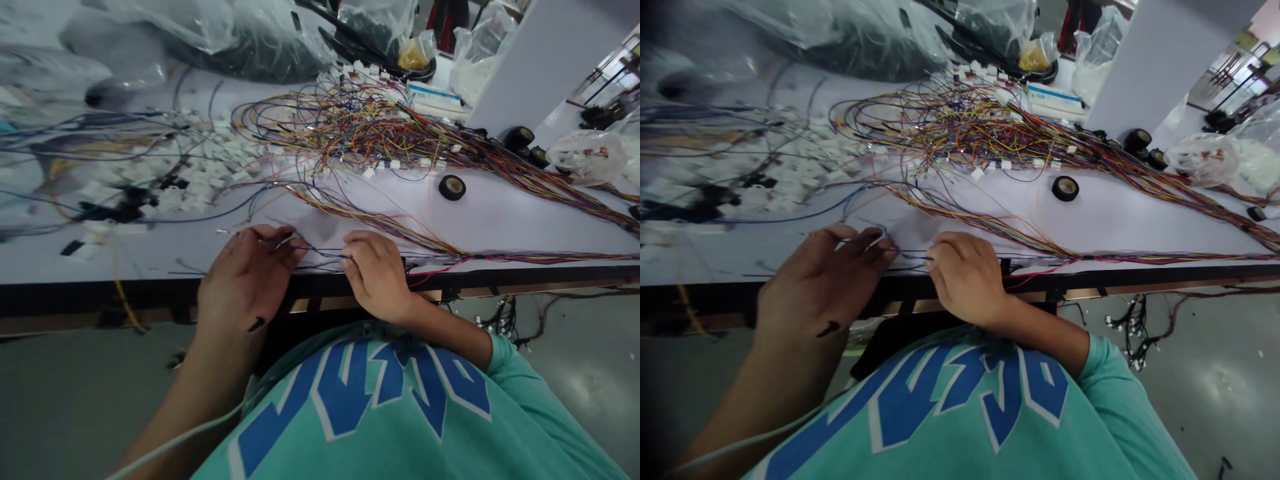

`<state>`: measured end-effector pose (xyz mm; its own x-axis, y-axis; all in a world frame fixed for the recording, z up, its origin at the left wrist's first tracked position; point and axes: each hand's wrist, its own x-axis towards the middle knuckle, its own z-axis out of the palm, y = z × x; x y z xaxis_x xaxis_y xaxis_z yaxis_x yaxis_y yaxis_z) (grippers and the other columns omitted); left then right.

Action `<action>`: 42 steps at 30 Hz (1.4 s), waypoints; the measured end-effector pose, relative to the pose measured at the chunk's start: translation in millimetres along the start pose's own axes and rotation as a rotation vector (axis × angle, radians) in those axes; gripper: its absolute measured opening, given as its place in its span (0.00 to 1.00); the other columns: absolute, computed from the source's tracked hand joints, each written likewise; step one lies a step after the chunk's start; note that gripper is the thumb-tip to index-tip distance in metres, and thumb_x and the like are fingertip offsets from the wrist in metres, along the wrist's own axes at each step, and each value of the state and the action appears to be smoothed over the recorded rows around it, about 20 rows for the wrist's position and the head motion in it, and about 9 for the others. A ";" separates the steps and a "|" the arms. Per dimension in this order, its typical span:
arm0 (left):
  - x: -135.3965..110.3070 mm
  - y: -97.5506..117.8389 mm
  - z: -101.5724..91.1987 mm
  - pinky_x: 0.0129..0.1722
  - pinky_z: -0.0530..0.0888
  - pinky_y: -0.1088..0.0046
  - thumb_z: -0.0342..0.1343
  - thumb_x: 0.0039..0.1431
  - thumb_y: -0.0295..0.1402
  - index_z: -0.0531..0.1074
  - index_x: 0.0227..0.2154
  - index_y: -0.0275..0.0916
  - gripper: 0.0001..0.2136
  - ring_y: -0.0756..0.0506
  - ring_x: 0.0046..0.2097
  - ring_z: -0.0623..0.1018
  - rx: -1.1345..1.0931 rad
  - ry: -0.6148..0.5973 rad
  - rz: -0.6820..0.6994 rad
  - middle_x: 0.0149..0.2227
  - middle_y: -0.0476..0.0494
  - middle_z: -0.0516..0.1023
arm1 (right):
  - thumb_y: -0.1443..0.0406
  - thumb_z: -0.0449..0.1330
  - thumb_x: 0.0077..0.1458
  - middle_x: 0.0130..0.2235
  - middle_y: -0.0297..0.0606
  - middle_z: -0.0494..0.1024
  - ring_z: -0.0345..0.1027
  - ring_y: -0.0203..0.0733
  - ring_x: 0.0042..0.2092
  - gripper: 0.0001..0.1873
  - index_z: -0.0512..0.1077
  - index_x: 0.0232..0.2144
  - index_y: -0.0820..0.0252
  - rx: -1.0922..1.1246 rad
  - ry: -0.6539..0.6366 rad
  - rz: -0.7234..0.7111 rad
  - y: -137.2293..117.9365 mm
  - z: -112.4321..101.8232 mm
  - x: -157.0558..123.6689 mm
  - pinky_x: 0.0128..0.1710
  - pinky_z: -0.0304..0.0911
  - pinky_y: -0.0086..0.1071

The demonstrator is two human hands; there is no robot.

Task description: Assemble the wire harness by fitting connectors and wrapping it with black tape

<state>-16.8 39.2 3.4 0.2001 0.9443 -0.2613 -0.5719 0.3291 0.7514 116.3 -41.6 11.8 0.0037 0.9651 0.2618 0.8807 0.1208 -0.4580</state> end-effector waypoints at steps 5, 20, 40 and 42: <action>-6.7 3.2 11.6 0.26 0.76 0.74 0.58 0.48 0.32 0.68 0.16 0.37 0.09 0.49 0.28 0.76 -0.036 0.103 -0.046 0.24 0.47 0.76 | 0.64 0.42 0.61 0.42 0.41 0.75 0.67 0.43 0.40 0.16 0.67 0.43 0.59 -0.063 -0.258 -0.002 -2.7 2.1 1.7 0.38 0.61 0.36; -14.7 9.6 37.8 0.13 0.65 0.85 0.35 0.61 0.23 0.70 0.19 0.32 0.21 0.58 0.14 0.64 -0.027 0.339 -0.100 0.17 0.50 0.71 | 0.68 0.44 0.60 0.41 0.40 0.75 0.68 0.42 0.42 0.15 0.64 0.48 0.57 -0.045 -0.379 -0.051 -0.2 2.6 -0.3 0.34 0.64 0.33; -4.4 6.4 6.5 0.08 0.46 0.81 0.64 0.34 0.50 0.57 0.10 0.39 0.24 0.58 0.14 0.40 0.051 0.131 -0.205 0.08 0.60 0.42 | 0.66 0.48 0.58 0.35 0.41 0.76 0.65 0.41 0.39 0.13 0.73 0.34 0.60 -0.205 -0.032 0.290 58.1 -51.5 -35.3 0.40 0.57 0.34; -4.0 5.7 3.2 0.08 0.47 0.81 0.66 0.30 0.48 0.58 0.12 0.40 0.23 0.58 0.15 0.39 0.063 0.113 -0.250 0.08 0.61 0.42 | 0.67 0.50 0.56 0.34 0.43 0.76 0.66 0.43 0.38 0.12 0.74 0.31 0.60 -0.328 -0.010 0.466 78.7 -67.0 -47.8 0.38 0.57 0.35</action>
<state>-18.4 37.3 10.7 0.2362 0.8292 -0.5066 -0.4643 0.5543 0.6908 217.2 -93.8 20.2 0.4238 0.9016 0.0865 0.8881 -0.3948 -0.2354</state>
